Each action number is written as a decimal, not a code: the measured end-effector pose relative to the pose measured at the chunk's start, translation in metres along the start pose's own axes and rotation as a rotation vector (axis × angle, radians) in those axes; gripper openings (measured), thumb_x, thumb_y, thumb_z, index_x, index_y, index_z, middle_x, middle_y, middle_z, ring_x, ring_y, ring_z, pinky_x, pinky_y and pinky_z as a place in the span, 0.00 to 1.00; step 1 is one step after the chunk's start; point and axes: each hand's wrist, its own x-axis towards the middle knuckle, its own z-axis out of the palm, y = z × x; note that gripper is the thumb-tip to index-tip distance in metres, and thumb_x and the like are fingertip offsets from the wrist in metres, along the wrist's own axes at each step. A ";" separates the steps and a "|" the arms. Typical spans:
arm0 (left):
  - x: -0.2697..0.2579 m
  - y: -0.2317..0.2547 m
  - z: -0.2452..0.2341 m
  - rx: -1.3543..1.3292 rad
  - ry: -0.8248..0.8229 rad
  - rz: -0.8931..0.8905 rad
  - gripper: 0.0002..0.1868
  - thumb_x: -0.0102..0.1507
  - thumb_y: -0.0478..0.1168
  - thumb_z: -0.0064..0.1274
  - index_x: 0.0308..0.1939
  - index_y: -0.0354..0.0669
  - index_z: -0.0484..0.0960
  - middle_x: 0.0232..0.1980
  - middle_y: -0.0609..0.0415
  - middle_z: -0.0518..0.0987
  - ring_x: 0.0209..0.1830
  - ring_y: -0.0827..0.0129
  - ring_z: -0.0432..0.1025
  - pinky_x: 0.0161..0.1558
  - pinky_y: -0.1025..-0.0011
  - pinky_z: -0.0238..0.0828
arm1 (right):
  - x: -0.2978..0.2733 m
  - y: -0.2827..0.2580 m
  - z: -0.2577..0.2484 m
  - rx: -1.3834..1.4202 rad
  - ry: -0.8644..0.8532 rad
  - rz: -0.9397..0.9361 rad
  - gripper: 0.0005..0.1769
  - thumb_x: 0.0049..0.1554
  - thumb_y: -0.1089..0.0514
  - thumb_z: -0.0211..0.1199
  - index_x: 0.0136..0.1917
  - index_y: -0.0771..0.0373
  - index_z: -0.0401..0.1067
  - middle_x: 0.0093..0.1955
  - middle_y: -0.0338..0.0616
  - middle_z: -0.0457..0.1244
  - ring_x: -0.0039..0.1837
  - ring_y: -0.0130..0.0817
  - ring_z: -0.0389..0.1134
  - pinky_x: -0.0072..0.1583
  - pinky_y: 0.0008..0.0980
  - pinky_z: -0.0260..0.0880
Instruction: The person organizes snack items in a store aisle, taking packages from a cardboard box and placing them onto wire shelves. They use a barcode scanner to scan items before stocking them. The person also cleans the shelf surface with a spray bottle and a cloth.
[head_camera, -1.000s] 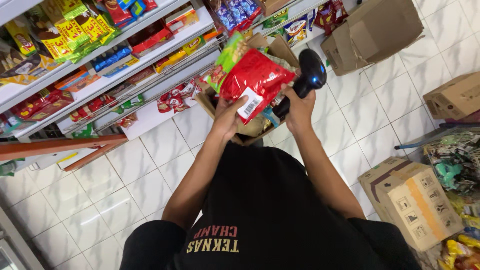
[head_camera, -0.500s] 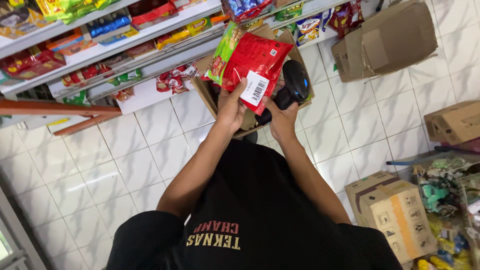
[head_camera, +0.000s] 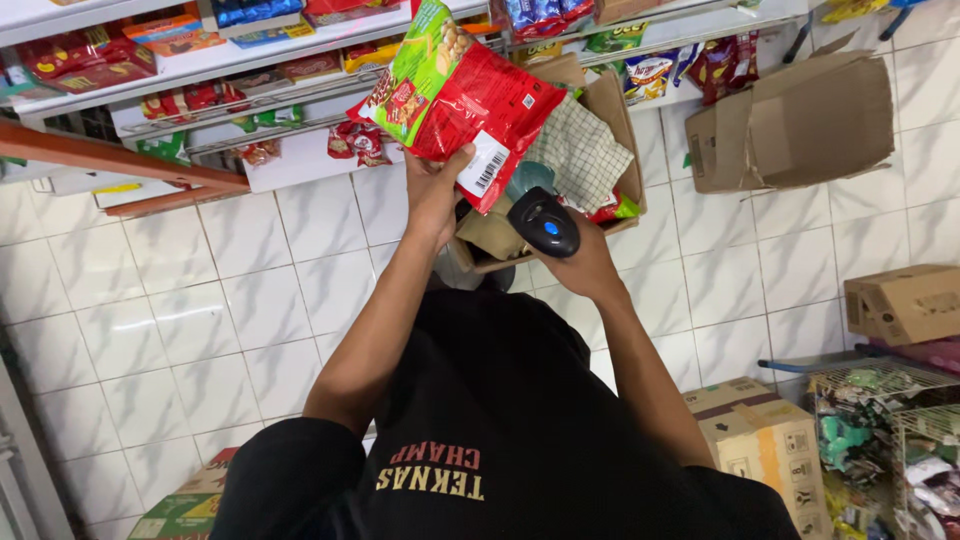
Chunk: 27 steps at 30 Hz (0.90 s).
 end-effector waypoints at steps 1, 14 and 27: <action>0.002 -0.001 -0.004 -0.001 -0.008 0.014 0.38 0.61 0.27 0.61 0.70 0.44 0.57 0.64 0.44 0.75 0.61 0.58 0.75 0.57 0.59 0.81 | 0.003 -0.007 0.002 -0.062 -0.005 -0.017 0.18 0.53 0.59 0.74 0.54 0.66 0.74 0.48 0.48 0.68 0.49 0.39 0.71 0.52 0.37 0.71; 0.039 0.026 -0.051 0.186 -0.078 0.028 0.45 0.57 0.26 0.64 0.73 0.43 0.54 0.67 0.45 0.72 0.67 0.61 0.70 0.64 0.63 0.74 | 0.035 -0.046 0.053 -0.167 0.033 -0.065 0.13 0.48 0.63 0.71 0.47 0.64 0.73 0.42 0.48 0.65 0.46 0.47 0.65 0.50 0.41 0.66; 0.084 0.085 -0.118 0.265 -0.246 -0.105 0.45 0.57 0.27 0.65 0.73 0.42 0.56 0.66 0.46 0.74 0.64 0.62 0.72 0.63 0.62 0.74 | 0.067 -0.096 0.148 -0.228 0.162 0.075 0.16 0.49 0.58 0.75 0.48 0.65 0.75 0.41 0.49 0.65 0.43 0.42 0.67 0.47 0.38 0.67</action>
